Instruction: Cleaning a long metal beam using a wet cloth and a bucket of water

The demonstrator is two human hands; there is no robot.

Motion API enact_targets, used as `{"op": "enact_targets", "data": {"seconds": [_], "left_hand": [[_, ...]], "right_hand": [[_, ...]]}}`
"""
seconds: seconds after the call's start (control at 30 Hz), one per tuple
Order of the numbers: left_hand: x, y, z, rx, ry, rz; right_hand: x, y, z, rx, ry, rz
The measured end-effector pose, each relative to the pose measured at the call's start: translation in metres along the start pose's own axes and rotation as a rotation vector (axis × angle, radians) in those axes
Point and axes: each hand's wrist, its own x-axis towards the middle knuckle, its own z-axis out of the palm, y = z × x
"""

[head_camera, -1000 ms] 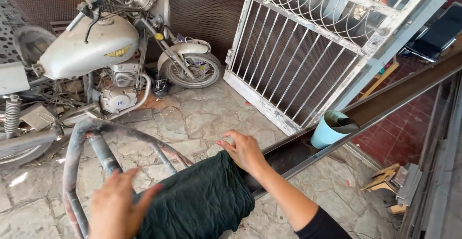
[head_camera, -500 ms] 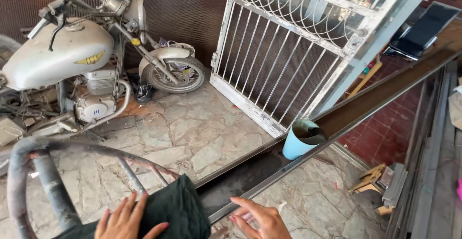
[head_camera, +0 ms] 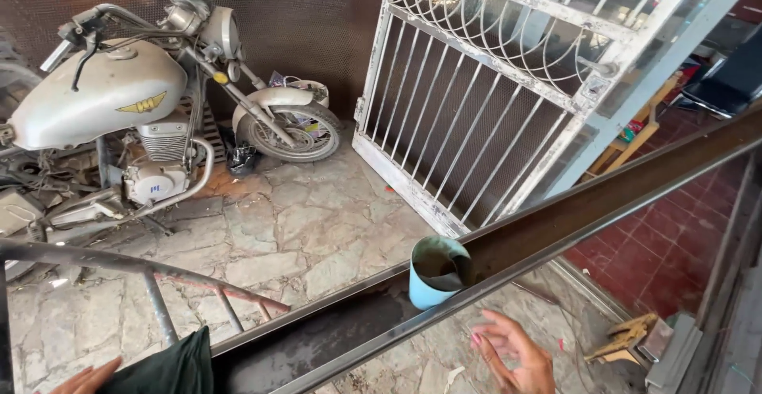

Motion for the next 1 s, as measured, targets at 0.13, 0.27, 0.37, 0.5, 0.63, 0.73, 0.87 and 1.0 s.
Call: {"op": "enact_targets", "data": {"seconds": [0.13, 0.27, 0.37, 0.5, 0.63, 0.73, 0.87, 1.0], "left_hand": [[-0.099, 0.09, -0.024, 0.16, 0.847, -0.029], [-0.133, 0.132, -0.069, -0.004, 0.668, -0.186], [-0.14, 0.14, -0.083, 0.005, 0.479, -0.242], [-0.14, 0.138, -0.091, 0.007, 0.401, -0.215], [-0.144, 0.145, -0.098, 0.006, 0.347, -0.236], [-0.145, 0.145, -0.095, 0.01, 0.382, -0.198], [-0.154, 0.141, -0.1, 0.073, 0.406, -0.054], [-0.149, 0.114, -0.098, 0.075, 0.368, 0.075]], "right_hand": [[0.03, -0.039, -0.008, 0.104, -0.054, -0.147], [0.058, -0.065, 0.001, 0.215, -0.139, -0.377], [0.073, -0.065, 0.015, 0.199, -0.147, -0.351], [0.089, -0.057, 0.02, 0.183, -0.14, -0.336], [0.097, -0.054, 0.008, 0.201, -0.052, -0.281], [0.097, -0.063, -0.003, 0.211, 0.046, -0.174], [0.089, -0.085, -0.006, 0.115, 0.159, -0.103], [0.085, -0.083, 0.003, 0.042, 0.134, -0.142]]}}
